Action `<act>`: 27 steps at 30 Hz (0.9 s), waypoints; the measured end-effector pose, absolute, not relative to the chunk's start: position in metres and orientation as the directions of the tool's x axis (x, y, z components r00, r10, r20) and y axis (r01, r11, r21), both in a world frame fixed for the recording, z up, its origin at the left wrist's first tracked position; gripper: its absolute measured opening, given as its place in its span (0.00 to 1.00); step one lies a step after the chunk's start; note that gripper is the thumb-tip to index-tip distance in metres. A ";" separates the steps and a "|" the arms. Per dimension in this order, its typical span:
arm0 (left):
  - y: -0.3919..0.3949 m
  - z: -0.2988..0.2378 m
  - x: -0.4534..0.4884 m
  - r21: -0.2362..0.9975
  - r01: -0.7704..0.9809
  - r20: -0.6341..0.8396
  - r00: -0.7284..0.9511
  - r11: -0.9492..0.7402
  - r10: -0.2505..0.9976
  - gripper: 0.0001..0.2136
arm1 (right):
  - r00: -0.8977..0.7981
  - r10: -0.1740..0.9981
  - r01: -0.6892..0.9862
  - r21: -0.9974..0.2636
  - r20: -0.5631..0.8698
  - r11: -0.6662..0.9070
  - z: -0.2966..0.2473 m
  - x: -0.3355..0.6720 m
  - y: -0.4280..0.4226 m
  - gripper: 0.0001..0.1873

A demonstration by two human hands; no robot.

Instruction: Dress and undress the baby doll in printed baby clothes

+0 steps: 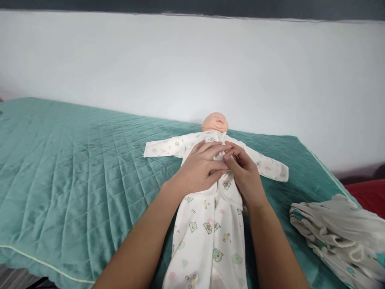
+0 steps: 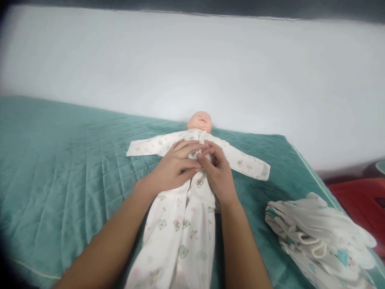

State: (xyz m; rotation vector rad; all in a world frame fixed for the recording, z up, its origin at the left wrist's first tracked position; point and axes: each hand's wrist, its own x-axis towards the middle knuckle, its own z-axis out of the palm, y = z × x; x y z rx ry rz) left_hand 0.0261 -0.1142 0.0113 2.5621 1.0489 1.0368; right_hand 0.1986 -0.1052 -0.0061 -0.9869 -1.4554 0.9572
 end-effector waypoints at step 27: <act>-0.071 -0.020 -0.048 0.773 0.630 0.367 -0.539 0.073 0.758 0.09 | 0.482 0.773 0.687 -0.725 0.411 -0.043 -0.028 0.264 -0.073 0.17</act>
